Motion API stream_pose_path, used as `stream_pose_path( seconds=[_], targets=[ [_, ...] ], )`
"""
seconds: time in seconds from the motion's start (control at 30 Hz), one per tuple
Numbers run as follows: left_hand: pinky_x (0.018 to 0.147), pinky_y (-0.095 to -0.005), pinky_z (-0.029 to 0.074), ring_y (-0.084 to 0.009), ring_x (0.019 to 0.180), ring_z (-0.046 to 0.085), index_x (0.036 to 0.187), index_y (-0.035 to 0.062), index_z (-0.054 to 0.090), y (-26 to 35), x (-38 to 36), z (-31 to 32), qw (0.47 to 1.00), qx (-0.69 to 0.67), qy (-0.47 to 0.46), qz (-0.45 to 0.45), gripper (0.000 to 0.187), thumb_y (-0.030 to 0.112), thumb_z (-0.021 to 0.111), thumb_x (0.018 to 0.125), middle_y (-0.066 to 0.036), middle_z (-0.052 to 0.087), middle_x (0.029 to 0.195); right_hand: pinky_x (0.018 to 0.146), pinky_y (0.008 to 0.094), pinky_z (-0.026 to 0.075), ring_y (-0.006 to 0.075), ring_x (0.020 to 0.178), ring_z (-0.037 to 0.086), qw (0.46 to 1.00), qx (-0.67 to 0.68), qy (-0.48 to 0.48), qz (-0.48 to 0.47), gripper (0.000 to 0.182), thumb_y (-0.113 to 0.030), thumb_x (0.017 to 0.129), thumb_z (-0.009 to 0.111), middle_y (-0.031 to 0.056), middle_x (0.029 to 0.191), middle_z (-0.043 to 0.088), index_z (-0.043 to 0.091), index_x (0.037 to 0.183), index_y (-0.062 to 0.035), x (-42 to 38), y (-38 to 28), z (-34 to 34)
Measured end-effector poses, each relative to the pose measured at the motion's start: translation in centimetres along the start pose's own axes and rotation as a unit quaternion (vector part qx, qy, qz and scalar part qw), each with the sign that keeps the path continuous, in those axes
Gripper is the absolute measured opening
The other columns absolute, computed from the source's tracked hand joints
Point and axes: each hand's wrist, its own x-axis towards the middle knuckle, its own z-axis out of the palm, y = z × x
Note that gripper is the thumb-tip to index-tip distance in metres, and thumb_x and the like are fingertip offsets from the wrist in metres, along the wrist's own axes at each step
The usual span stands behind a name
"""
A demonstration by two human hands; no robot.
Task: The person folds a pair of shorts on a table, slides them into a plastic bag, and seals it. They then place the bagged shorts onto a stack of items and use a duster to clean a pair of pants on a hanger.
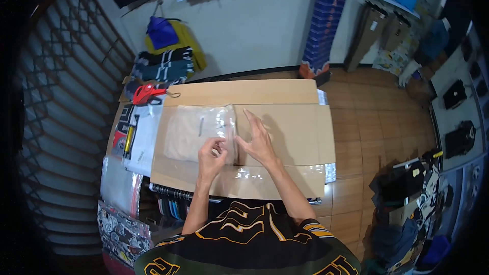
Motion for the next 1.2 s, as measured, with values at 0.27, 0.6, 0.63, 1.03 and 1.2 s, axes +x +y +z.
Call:
stream_pose_path(
  seconds=[0.27, 0.6, 0.63, 1.03, 1.2],
  targets=[
    [0.067, -0.0312, 0.052, -0.0188, 0.067, 0.061, 0.105, 0.0021, 0.070, 5.6, -1.5, 9.1, 0.987, -0.003, -0.161, 0.019, 0.033, 0.000, 0.068, 0.072, -0.010, 0.064, 0.083, 0.096, 0.0398, 0.052, 0.0338, 0.116, 0.062, 0.993, 0.072, -0.068, 0.060, 0.060, -0.012, 0.078, 0.073, 0.0174, 0.130, 0.062, 0.056, 0.136, -0.0081, -2.3, 5.6, -10.7],
    [0.062, -0.0287, 0.050, -0.0158, 0.072, 0.062, 0.108, 0.0026, 0.069, 8.2, -2.6, 16.9, 0.965, -0.008, -0.258, 0.048, 0.036, -0.003, 0.066, 0.073, -0.009, 0.065, 0.088, 0.077, 0.0344, 0.054, 0.0267, 0.087, 0.070, 0.980, 0.005, 0.133, 0.147, 0.027, -0.010, 0.082, 0.073, 0.0145, 0.099, 0.072, 0.072, 0.108, -0.0036, -8.0, 13.0, -17.4],
    [0.066, -0.0305, 0.051, -0.0185, 0.075, 0.063, 0.109, 0.0028, 0.068, 8.7, -2.6, 17.4, 0.961, 0.007, -0.271, 0.058, 0.037, -0.003, 0.066, 0.073, -0.010, 0.065, 0.089, 0.072, 0.0333, 0.054, 0.0261, 0.080, 0.070, 0.973, -0.026, 0.183, 0.141, 0.020, -0.008, 0.082, 0.073, 0.0143, 0.093, 0.073, 0.074, 0.101, -0.0025, -8.2, 13.3, -18.3],
    [0.078, -0.0379, 0.054, -0.0311, 0.086, 0.066, 0.108, 0.0034, 0.065, 8.8, 4.5, 22.9, 0.931, 0.085, -0.327, 0.141, 0.029, -0.001, 0.063, 0.080, -0.014, 0.065, 0.096, 0.065, 0.0304, 0.054, 0.0181, 0.069, 0.069, 0.850, -0.076, 0.432, 0.290, 0.015, -0.008, 0.087, 0.071, 0.0157, 0.079, 0.073, 0.074, 0.096, 0.0030, -15.3, 16.5, -27.8],
    [0.077, -0.0388, 0.053, -0.0324, 0.087, 0.066, 0.101, -0.0014, 0.065, 8.9, 9.3, 29.6, 0.948, 0.050, -0.248, 0.195, 0.017, 0.004, 0.066, 0.085, -0.020, 0.064, 0.095, 0.067, 0.0288, 0.053, 0.0168, 0.074, 0.069, 0.815, -0.034, 0.474, 0.333, 0.019, -0.008, 0.087, 0.071, 0.0154, 0.083, 0.073, 0.070, 0.103, 0.0034, -17.5, 18.6, -26.3]
  ],
)
